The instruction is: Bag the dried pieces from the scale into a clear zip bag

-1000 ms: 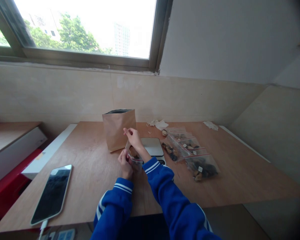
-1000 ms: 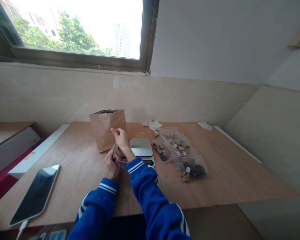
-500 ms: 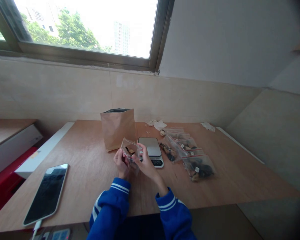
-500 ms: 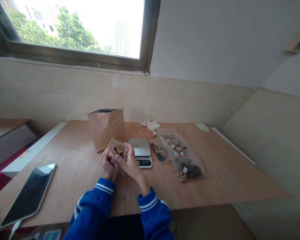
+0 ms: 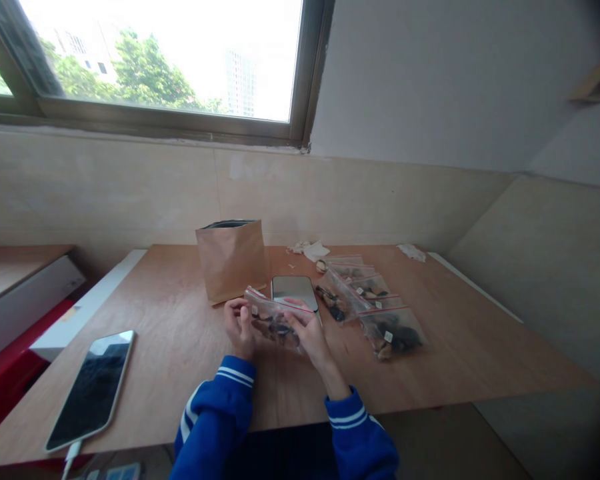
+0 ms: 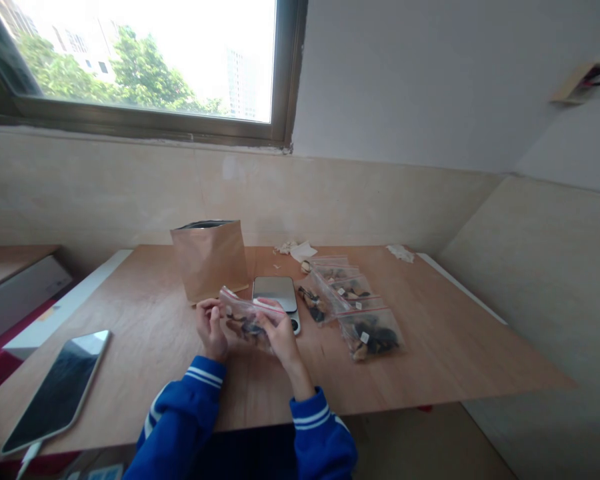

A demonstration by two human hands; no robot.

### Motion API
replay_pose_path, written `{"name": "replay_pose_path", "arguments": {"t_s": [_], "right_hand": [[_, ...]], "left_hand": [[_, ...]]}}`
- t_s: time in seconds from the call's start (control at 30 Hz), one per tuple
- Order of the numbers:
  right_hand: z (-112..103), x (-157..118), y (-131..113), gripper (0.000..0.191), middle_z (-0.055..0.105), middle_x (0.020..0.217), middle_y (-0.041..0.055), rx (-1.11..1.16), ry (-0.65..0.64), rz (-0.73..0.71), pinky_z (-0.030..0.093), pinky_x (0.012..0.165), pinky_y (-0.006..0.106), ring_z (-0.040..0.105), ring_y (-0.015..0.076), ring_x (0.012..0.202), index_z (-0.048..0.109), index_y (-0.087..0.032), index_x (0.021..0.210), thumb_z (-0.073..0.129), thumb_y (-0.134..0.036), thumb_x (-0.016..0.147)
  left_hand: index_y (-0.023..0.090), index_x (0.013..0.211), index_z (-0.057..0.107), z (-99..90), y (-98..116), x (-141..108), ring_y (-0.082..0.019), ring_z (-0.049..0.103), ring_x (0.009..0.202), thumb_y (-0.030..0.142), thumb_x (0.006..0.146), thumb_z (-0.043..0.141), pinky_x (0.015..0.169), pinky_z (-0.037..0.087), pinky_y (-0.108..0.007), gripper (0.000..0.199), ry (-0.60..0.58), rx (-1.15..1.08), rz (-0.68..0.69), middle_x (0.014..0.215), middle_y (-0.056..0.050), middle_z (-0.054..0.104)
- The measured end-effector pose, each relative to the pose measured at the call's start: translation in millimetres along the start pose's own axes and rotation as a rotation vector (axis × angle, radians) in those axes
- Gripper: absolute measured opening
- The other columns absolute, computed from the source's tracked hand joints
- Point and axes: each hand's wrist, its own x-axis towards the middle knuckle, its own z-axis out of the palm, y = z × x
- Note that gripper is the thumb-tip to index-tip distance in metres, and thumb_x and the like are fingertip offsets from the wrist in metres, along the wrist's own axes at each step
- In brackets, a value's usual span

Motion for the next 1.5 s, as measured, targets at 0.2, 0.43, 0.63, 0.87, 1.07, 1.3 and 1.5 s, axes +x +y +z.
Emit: {"name": "replay_pose_path", "arguments": {"t_s": [0.2, 0.43, 0.63, 0.87, 1.07, 1.3, 1.5], "right_hand": [[-25, -6, 10, 0.043, 0.073, 0.107, 0.0072, 0.253, -0.034, 0.167, 0.051, 0.094, 0.042, 0.069, 0.024, 0.097, 0.065, -0.024, 0.113, 0.076, -0.041, 0.075], [-47, -13, 34, 0.038, 0.075, 0.093, 0.0045, 0.26, 0.19, 0.19, 0.053, 0.078, 0.033, 0.069, 0.0197, 0.079, 0.063, -0.022, 0.1, 0.078, -0.042, 0.071], [-50, -17, 45, 0.038, 0.075, 0.087, 0.0083, 0.091, 0.253, 0.138, 0.054, 0.076, 0.035, 0.07, 0.0238, 0.083, 0.066, -0.019, 0.092, 0.067, -0.055, 0.078], [-59, -20, 55, 0.043, 0.074, 0.075, 0.0093, -0.139, 0.392, 0.045, 0.054, 0.073, 0.036, 0.07, 0.0249, 0.074, 0.065, -0.017, 0.082, 0.063, -0.059, 0.079], [-62, -25, 64, 0.042, 0.074, 0.08, 0.0084, -0.448, 0.475, -0.091, 0.05, 0.066, 0.032, 0.065, 0.0212, 0.07, 0.07, -0.017, 0.088, 0.055, -0.057, 0.086], [-61, -27, 66, 0.045, 0.073, 0.093, 0.0116, -0.503, 0.474, -0.139, 0.052, 0.08, 0.035, 0.068, 0.0237, 0.086, 0.069, -0.016, 0.099, 0.043, -0.053, 0.094], [-61, -27, 65, 0.045, 0.072, 0.085, 0.0108, -0.511, 0.477, -0.131, 0.053, 0.075, 0.035, 0.067, 0.0233, 0.079, 0.067, -0.017, 0.104, 0.039, -0.05, 0.096]], "left_hand": [[0.016, 0.092, 0.063, 6.7, 3, 5, -0.017, 0.06, 0.079, 0.048, 0.087, 0.056, 0.072, 0.045, -0.027, 0.033, -0.368, -0.091, -0.334, 0.084, -0.003, 0.064], [0.016, 0.076, 0.061, 9.3, 0, -4, -0.012, 0.05, 0.059, 0.051, 0.087, 0.057, 0.057, 0.038, -0.022, 0.037, -0.523, -0.023, -0.36, 0.062, 0.002, 0.056], [0.017, 0.081, 0.062, 4.4, -6, -4, -0.012, 0.052, 0.06, 0.048, 0.088, 0.056, 0.058, 0.039, -0.022, 0.033, -0.51, -0.002, -0.284, 0.064, 0.001, 0.059], [0.016, 0.086, 0.069, 2.6, -1, -3, -0.013, 0.052, 0.056, 0.053, 0.082, 0.061, 0.055, 0.039, -0.023, 0.038, -0.514, 0.026, -0.362, 0.066, -0.002, 0.066], [0.015, 0.084, 0.07, 1.2, -4, -1, -0.015, 0.057, 0.06, 0.052, 0.08, 0.063, 0.055, 0.041, -0.023, 0.038, -0.508, 0.066, -0.375, 0.067, -0.003, 0.067], [0.015, 0.078, 0.067, -5.5, -5, -4, -0.013, 0.056, 0.062, 0.053, 0.078, 0.066, 0.055, 0.042, -0.021, 0.037, -0.443, 0.068, -0.402, 0.069, -0.001, 0.064], [0.015, 0.084, 0.066, -10.8, -3, -8, -0.012, 0.055, 0.057, 0.058, 0.079, 0.061, 0.048, 0.042, -0.02, 0.044, -0.452, 0.005, -0.49, 0.065, 0.0, 0.06]]}}
